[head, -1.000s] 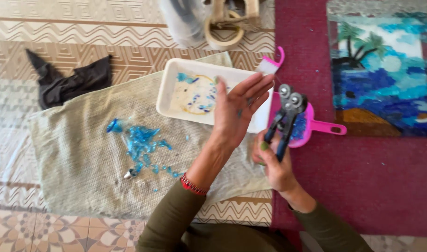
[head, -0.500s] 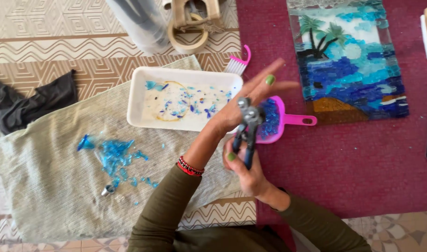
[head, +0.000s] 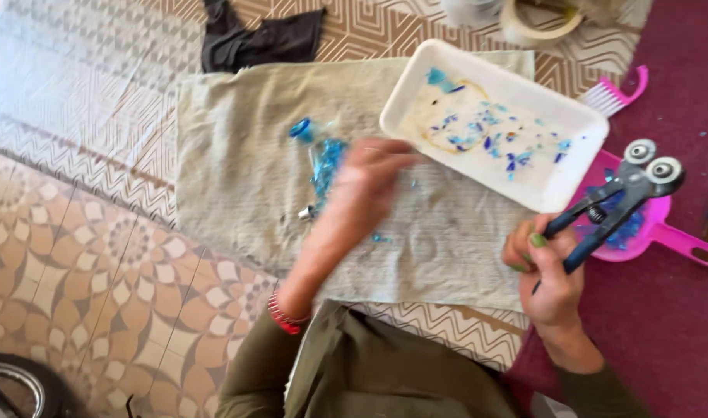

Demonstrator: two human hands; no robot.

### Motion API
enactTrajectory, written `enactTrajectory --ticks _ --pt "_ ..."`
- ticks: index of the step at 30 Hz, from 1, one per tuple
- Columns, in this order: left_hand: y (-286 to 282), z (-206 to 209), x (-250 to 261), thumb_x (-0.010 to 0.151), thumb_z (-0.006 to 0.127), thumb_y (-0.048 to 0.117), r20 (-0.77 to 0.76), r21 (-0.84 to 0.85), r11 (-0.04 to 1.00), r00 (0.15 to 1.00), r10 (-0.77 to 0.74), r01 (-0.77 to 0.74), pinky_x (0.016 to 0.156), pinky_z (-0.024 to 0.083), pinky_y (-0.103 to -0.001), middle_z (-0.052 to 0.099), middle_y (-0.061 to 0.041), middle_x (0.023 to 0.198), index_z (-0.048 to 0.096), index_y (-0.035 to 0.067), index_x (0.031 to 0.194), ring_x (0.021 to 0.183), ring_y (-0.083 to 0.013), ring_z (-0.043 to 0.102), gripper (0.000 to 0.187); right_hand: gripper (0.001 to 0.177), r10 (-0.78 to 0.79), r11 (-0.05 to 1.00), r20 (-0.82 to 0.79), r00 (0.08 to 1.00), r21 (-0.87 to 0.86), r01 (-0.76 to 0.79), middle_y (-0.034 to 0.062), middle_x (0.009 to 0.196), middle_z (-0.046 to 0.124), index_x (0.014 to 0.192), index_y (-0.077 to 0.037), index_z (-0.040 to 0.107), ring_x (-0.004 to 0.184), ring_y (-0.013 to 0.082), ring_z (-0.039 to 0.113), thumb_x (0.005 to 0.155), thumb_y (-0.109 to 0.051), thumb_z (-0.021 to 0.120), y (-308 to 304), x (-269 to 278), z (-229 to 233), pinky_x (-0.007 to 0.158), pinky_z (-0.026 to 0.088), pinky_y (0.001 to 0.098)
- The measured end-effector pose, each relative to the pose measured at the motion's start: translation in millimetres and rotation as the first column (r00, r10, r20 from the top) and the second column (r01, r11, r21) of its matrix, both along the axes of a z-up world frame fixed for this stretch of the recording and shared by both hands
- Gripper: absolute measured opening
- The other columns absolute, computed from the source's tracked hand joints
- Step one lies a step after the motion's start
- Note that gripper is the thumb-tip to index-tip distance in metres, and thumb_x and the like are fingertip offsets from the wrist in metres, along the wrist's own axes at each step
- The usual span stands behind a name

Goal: Nipping small pieces of blue glass into smaller fragments using glass nippers over a white tray.

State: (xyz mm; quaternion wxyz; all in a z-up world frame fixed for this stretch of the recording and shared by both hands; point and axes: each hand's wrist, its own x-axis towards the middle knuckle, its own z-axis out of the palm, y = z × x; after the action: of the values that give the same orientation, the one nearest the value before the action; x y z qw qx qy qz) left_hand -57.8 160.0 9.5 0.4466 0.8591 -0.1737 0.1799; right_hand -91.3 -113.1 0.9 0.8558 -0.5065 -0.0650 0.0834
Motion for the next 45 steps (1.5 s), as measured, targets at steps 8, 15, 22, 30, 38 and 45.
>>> enactTrajectory --ticks 8,15,22,30,38,45 --pt "49.6 22.2 -26.7 0.085 0.066 -0.014 -0.037 0.420 0.903 0.992 0.118 -0.091 0.082 0.045 -0.045 0.063 -0.018 0.110 0.074 0.007 0.116 0.100 -0.0368 0.054 0.038 0.011 0.013 0.992 -0.009 1.000 -0.125 -0.014 -0.0025 0.069 0.026 0.098 -0.015 0.041 0.057 0.0091 0.026 0.093 -0.019 0.049 0.9 1.7 -3.6 0.054 0.019 0.0263" --pt "36.7 1.3 -15.2 0.083 0.067 0.008 0.005 0.530 0.848 1.000 -0.006 0.002 0.100 0.042 -0.049 0.058 -0.015 0.112 0.069 0.009 0.093 0.105 -0.0348 0.055 0.010 0.012 0.006 0.994 -0.039 0.999 -0.109 -0.011 -0.0024 0.070 0.027 0.097 -0.014 0.042 0.058 0.0092 0.027 0.092 -0.019 0.052 -1.6 4.0 -3.0 0.054 0.021 0.0251" --pt "38.4 -18.5 -1.0 0.090 0.074 0.015 0.082 0.517 0.855 0.997 -0.015 -0.029 0.100 0.047 -0.045 0.060 -0.006 0.098 0.067 0.013 0.084 0.101 -0.0256 0.061 0.009 0.014 -0.007 0.994 0.060 0.998 -0.113 0.013 -0.0019 0.068 0.029 0.105 -0.009 0.040 0.055 0.0081 0.032 0.095 -0.011 0.050 -9.6 3.9 -23.4 0.051 0.030 0.0241" --pt "-14.8 3.7 13.7 0.101 0.065 0.021 -0.407 -0.526 0.850 0.873 -0.269 0.017 0.084 0.058 -0.034 0.073 -0.005 0.086 0.070 0.008 0.108 0.084 -0.0123 0.069 0.016 0.020 -0.010 0.999 0.009 1.000 -0.049 0.011 0.0003 0.067 0.034 0.106 -0.006 0.044 0.055 0.0089 0.035 0.092 -0.012 0.057 -10.2 3.2 -27.3 0.049 0.030 0.0233" --pt "-48.9 1.9 23.6 0.102 0.061 0.016 -0.441 -0.874 0.438 0.719 -0.537 -0.209 0.073 0.064 -0.026 0.069 -0.011 0.088 0.067 -0.008 0.118 0.079 -0.0113 0.069 0.030 0.021 0.080 0.997 -0.122 0.989 0.006 -0.079 0.0006 0.068 0.036 0.106 -0.002 0.045 0.055 0.0088 0.037 0.091 -0.010 0.057 -12.8 3.0 -29.4 0.047 0.030 0.0222" --pt "-55.2 15.1 24.5 0.092 0.073 0.003 -0.445 -0.592 0.795 0.877 -0.182 -0.136 0.077 0.064 -0.026 0.076 -0.015 0.096 0.072 -0.001 0.119 0.086 -0.0159 0.074 0.027 0.021 0.160 0.987 -0.219 0.963 0.050 -0.153 0.0004 0.067 0.034 0.108 -0.003 0.045 0.054 0.0100 0.037 0.092 -0.010 0.058 -15.0 0.7 -27.6 0.047 0.031 0.0241"
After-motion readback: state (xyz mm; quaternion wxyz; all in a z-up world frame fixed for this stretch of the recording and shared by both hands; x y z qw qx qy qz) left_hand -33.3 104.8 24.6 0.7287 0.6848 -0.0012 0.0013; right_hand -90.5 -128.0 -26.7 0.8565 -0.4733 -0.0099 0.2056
